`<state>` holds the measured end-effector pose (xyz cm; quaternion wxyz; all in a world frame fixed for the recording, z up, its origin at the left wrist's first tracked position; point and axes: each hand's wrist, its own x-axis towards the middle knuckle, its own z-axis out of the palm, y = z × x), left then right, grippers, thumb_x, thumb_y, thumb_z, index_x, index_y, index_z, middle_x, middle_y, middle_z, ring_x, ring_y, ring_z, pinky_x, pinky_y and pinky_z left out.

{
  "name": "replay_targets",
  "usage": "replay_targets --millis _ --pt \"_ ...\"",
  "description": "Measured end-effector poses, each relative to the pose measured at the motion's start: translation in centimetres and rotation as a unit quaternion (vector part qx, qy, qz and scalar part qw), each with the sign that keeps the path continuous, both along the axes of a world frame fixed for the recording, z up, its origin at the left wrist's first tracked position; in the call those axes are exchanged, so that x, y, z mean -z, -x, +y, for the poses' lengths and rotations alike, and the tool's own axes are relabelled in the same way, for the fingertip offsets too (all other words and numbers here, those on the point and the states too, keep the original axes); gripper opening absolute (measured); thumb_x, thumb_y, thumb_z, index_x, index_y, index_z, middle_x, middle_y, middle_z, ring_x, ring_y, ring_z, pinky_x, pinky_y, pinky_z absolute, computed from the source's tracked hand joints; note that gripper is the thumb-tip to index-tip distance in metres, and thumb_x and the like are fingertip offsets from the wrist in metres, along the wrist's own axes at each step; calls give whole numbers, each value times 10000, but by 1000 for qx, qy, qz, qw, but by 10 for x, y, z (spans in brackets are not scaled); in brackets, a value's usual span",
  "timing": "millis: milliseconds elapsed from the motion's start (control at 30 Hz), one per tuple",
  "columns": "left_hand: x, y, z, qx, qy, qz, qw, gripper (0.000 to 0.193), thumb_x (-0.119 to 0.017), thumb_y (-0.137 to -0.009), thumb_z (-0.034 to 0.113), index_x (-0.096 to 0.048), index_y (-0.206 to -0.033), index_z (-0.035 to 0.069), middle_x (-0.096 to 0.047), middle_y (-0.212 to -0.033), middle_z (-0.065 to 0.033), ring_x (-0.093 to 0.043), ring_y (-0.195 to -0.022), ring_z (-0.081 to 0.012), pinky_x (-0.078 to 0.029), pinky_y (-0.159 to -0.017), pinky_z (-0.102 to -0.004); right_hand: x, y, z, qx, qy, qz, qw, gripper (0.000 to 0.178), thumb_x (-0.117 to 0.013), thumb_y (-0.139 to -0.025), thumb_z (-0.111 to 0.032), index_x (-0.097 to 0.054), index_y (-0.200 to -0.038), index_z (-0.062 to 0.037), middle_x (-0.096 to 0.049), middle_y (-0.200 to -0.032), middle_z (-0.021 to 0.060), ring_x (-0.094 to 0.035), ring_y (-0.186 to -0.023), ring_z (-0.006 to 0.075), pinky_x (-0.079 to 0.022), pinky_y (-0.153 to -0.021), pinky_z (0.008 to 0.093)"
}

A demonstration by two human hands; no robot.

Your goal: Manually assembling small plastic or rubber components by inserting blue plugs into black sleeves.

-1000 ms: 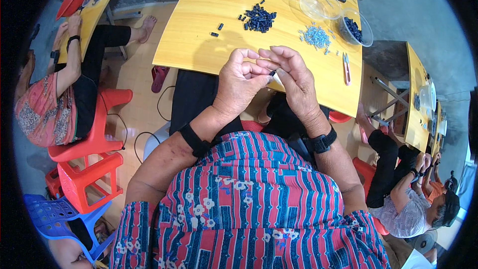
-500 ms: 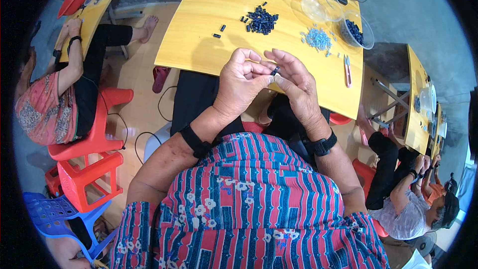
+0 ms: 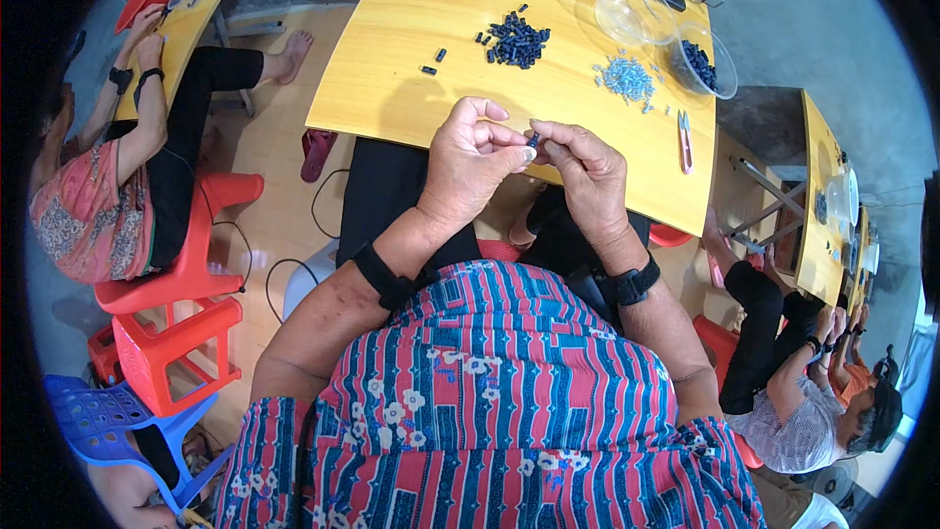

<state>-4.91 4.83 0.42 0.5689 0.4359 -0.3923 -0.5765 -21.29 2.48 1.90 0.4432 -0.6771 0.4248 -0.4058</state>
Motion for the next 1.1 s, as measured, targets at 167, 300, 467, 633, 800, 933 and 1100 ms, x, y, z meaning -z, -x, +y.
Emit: replay_targets --millis 167,300,467,633,800,933,1100 --pt "2 -2 1 7 -22 36 999 391 -679 -832 -45 -435 -1132 17 -658 -895 -130 -654 -794 -148 -554 -720 -255 4 -1 2 -6 -52 -57 997 222 -578 -883 85 -681 -1064 7 -678 -980 91 -667 -855 152 -555 -780 262" --pt "4 0 4 12 -49 103 993 366 -672 -845 -30 -456 -1134 29 -653 -906 -117 -647 -795 -145 -536 -717 -248 12 -2 4 -12 -21 -68 997 254 -607 -860 96 -669 -1089 7 -669 -1018 94 -662 -900 151 -552 -804 264" --pt "3 -5 1 40 -92 97 990 314 -676 -859 11 -488 -1107 56 -652 -916 -89 -629 -806 -126 -507 -714 -233 18 -5 7 -49 -70 -177 981 344 -677 -819 76 -631 -1151 0 -642 -1002 71 -646 -933 145 -543 -833 268" --pt "7 -8 -2 54 -95 83 991 272 -676 -873 48 -504 -1085 63 -652 -922 -71 -618 -823 -117 -500 -749 -251 19 -4 3 -17 -35 -74 996 341 -717 -806 26 -629 -1135 3 -636 -976 67 -649 -898 143 -548 -811 269" --pt "9 -9 -7 63 -135 118 982 249 -658 -883 45 -509 -1082 63 -656 -947 -80 -641 -873 -149 -513 -798 -265 13 -4 0 -10 18 -7 1000 329 -725 -801 -15 -629 -1116 -10 -638 -927 93 -661 -856 164 -551 -774 273" --pt "11 -10 -12 68 -140 133 979 240 -650 -887 45 -518 -1087 61 -658 -959 -83 -649 -886 -157 -519 -812 -273 11 -4 -5 -18 54 83 995 289 -703 -822 -49 -620 -1097 -19 -633 -904 119 -658 -833 207 -535 -743 295" --pt "10 -13 -22 101 -126 52 986 291 -644 -897 63 -538 -1166 27 -661 -960 -75 -646 -892 -142 -522 -795 -267 14 -4 -14 -27 51 112 992 293 -670 -856 -61 -583 -1132 -19 -635 -908 118 -646 -826 225 -523 -747 314"
